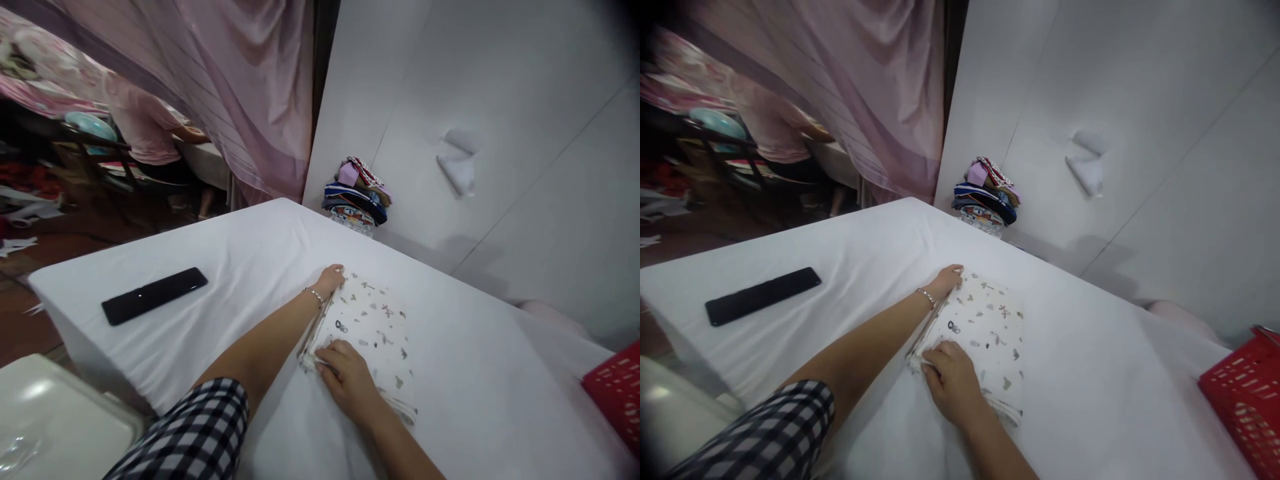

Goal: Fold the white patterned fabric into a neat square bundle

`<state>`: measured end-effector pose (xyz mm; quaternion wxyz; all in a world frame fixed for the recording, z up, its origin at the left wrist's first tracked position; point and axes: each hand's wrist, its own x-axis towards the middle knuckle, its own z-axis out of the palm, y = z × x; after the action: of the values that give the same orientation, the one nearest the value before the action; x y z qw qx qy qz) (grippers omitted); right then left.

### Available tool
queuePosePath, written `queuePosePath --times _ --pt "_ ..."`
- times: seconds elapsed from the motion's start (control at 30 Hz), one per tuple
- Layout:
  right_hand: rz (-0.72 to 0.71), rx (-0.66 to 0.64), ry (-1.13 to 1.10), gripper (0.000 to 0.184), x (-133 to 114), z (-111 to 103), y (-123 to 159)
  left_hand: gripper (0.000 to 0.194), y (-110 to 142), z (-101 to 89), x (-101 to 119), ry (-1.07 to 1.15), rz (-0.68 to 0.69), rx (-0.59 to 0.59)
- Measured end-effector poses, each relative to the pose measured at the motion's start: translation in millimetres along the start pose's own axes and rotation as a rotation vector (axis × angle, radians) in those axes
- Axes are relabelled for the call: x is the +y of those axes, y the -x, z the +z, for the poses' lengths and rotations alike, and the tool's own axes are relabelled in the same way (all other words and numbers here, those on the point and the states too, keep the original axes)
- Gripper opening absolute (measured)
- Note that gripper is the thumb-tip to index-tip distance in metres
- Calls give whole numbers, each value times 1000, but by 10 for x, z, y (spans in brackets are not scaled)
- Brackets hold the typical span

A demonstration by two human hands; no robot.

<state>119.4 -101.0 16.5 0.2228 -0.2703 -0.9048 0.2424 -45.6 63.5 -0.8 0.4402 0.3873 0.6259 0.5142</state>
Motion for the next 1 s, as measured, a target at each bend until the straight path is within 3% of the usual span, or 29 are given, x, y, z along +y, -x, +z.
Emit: queuePosePath --times 0.53,0.7,0.87,1.0 --pt "18 -14 -16 18 -18 -12 -10 56 -99 84 179 -373 -3 69" --pt "23 -25 17 20 -25 -14 -5 59 -147 96 219 -310 -52 52" --pt "19 -46 52 22 -30 -11 -2 37 -165 43 241 -171 -137 1" --pt "9 -58 82 24 -52 -22 0 60 -217 15 236 -117 -192 -19"
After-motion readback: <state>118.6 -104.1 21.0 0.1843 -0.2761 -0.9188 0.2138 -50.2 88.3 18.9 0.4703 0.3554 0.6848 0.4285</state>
